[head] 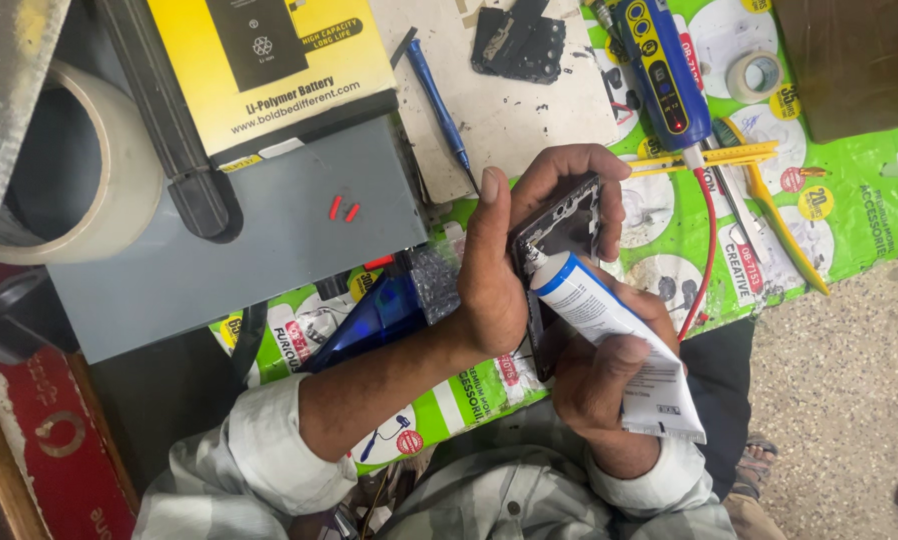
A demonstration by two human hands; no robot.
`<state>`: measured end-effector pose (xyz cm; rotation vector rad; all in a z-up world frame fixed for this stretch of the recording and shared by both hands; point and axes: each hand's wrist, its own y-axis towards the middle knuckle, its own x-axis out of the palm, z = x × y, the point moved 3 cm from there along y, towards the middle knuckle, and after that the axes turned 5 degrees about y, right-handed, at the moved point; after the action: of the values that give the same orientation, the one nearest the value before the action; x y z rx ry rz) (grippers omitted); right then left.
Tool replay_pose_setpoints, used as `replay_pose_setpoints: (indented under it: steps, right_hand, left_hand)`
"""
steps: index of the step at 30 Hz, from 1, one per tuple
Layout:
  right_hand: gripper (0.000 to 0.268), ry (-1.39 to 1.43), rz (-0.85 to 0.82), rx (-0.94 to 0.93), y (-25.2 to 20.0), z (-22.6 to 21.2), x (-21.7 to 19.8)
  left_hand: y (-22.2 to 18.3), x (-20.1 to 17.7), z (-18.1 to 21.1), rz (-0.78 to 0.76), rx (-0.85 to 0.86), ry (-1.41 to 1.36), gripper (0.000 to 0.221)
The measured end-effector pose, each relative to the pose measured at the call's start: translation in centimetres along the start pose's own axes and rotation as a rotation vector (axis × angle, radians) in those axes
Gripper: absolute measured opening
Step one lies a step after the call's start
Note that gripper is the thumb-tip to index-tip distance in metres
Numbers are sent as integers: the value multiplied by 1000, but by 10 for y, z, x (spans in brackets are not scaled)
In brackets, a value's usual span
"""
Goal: The person applies adhesive from a tube along the inner edges of a disassembled smartphone frame. They rotate the phone to cover multiple sides and continue applying adhesive in a continuous line around the perimeter.
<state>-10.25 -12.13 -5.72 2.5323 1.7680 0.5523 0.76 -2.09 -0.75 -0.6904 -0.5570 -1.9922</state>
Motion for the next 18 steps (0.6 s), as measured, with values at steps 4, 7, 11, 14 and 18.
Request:
replay_pose_setpoints:
  steps: [4, 7, 11, 14, 18]
  right_hand:
    - [53, 65, -5, -43, 1, 2, 2]
    - [50, 83, -17, -70, 1, 2, 3]
    - [49, 49, -34, -22, -1, 1, 0]
    - [49, 64, -8, -48, -6, 6, -6]
    - [48, 126, 62, -112, -7, 15, -12]
  left_hand:
    - [0, 0, 0, 1, 0, 3, 82]
    - [0, 0, 0, 1, 0, 3, 82]
    - [0, -1, 0, -5, 3, 9, 82]
    - [0, -1, -2, -8, 1, -14, 82]
    - [0, -1, -1, -31, -11, -34, 84]
